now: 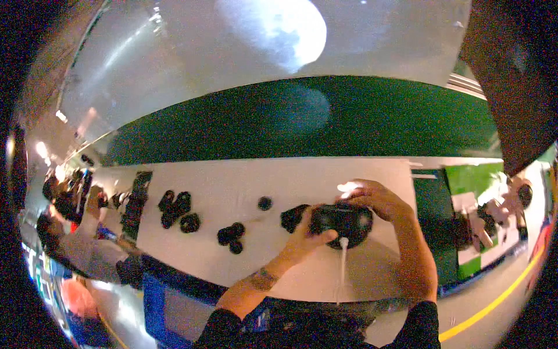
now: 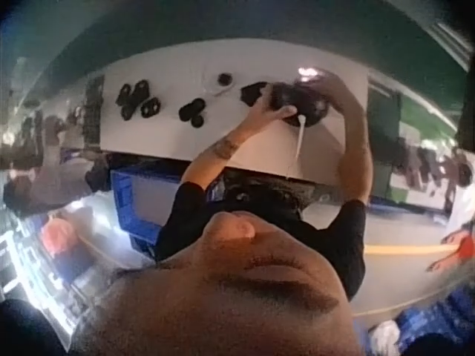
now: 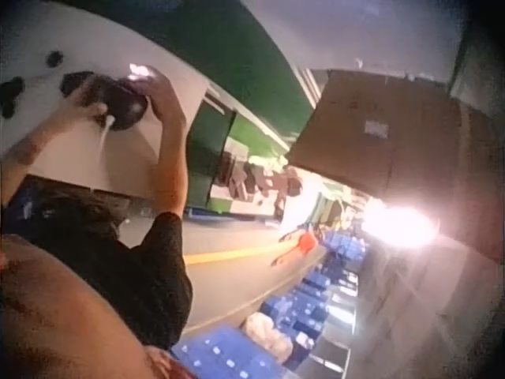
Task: Testing the light projection patterns and functionality of a starry sky light projector on an assembly line.
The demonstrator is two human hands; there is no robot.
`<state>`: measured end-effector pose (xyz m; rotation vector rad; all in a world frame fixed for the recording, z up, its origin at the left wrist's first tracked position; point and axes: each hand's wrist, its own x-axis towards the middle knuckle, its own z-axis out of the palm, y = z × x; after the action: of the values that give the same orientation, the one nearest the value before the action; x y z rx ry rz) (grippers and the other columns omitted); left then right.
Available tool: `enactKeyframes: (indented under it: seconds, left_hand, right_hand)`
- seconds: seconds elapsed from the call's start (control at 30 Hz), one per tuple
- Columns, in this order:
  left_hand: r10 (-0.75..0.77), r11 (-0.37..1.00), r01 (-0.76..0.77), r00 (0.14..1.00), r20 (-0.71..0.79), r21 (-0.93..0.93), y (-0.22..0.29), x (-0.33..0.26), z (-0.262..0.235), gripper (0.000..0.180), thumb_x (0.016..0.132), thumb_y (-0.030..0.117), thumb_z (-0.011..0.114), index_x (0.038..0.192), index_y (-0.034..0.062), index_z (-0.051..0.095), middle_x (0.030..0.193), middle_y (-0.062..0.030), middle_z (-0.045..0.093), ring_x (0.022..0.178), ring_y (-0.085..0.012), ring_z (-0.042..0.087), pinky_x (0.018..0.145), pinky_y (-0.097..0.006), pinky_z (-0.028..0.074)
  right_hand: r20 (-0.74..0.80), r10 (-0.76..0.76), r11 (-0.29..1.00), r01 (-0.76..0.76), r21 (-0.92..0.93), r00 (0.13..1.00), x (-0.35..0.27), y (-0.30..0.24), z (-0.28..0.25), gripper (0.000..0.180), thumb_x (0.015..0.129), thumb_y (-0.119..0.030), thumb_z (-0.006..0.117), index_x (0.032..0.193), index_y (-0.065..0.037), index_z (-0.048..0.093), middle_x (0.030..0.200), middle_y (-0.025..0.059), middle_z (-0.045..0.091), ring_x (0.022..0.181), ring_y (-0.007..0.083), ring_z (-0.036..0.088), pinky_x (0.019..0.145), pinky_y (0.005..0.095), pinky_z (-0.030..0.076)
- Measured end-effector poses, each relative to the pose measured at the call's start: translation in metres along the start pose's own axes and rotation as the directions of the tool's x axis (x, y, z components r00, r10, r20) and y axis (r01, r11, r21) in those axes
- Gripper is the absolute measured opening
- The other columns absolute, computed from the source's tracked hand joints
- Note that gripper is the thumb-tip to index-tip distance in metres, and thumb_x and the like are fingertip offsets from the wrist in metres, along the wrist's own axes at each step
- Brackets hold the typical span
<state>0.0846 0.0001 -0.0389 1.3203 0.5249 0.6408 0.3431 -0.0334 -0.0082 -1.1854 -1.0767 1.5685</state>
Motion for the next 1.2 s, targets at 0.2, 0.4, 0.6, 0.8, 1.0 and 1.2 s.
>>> enactKeyframes:
  seconds: [0.2,0.4,0.6,0.8,1.0,1.2]
  left_hand:
    - [0.027,0.985,-0.022,0.999,-0.025,0.169,0.0004,-0.0007,-0.0018,0.084,0.087,0.044,0.081,0.144,0.0009,0.038,0.121,-0.0193,0.063,0.114,-0.0250,0.063,0.100,-0.036,0.049]
    - [0.033,0.996,-0.031,0.999,-0.019,0.089,-0.0039,-0.0019,-0.0012,0.085,0.087,0.047,0.080,0.144,-0.0001,0.038,0.122,-0.0206,0.063,0.114,-0.0260,0.063,0.099,-0.037,0.049]
    - [0.054,0.980,-0.046,0.998,-0.036,0.192,-0.0075,0.0007,-0.0030,0.087,0.087,0.043,0.081,0.145,-0.0020,0.036,0.124,-0.0212,0.063,0.115,-0.0263,0.062,0.101,-0.037,0.048]
    - [0.015,0.989,-0.012,1.000,-0.017,0.148,-0.0074,0.0012,-0.0031,0.085,0.087,0.038,0.083,0.146,-0.0022,0.036,0.128,-0.0194,0.060,0.119,-0.0237,0.059,0.102,-0.036,0.048]
    - [0.050,0.998,-0.049,0.999,-0.018,0.047,-0.0059,0.0013,0.0018,0.084,0.088,0.033,0.083,0.147,-0.0032,0.035,0.132,-0.0155,0.058,0.121,-0.0205,0.056,0.103,-0.034,0.046]
    - [0.034,0.990,-0.035,0.999,0.008,0.140,-0.0083,0.0028,-0.0026,0.085,0.088,0.040,0.081,0.147,-0.0016,0.036,0.132,-0.0155,0.058,0.121,-0.0207,0.056,0.103,-0.035,0.047]
  right_hand:
    - [-0.002,-0.064,0.998,0.064,0.028,0.998,0.0028,-0.0036,0.0070,0.051,0.088,-0.016,0.078,0.131,0.001,0.057,0.119,0.0137,0.071,0.112,0.0211,0.066,0.101,0.0359,0.051]
    - [-0.042,-0.015,1.000,0.015,0.014,0.999,0.0011,-0.0046,0.0073,0.058,0.086,-0.020,0.080,0.133,0.003,0.056,0.123,0.0158,0.070,0.111,0.0234,0.067,0.100,0.0377,0.052]
    - [-0.024,0.016,1.000,-0.016,-0.003,1.000,-0.0002,-0.0041,0.0066,0.062,0.076,-0.012,0.079,0.132,0.001,0.055,0.121,0.0164,0.069,0.114,0.0258,0.066,0.103,0.0383,0.051]
    - [-0.063,0.030,0.993,-0.037,-0.115,0.998,0.0012,-0.0047,0.0048,0.058,0.082,-0.020,0.082,0.131,-0.001,0.057,0.117,0.0124,0.069,0.111,0.0200,0.064,0.099,0.0344,0.050]
    - [-0.016,-0.029,0.997,0.028,-0.069,0.999,-0.0037,-0.0077,0.0039,0.049,0.088,-0.015,0.077,0.131,-0.003,0.056,0.109,0.0079,0.068,0.105,0.0165,0.063,0.097,0.0328,0.050]
    - [-0.008,0.001,0.997,-0.001,-0.071,1.000,-0.0043,-0.0105,0.0028,0.049,0.089,-0.006,0.073,0.135,-0.003,0.054,0.115,0.0121,0.068,0.109,0.0188,0.064,0.099,0.0331,0.050]
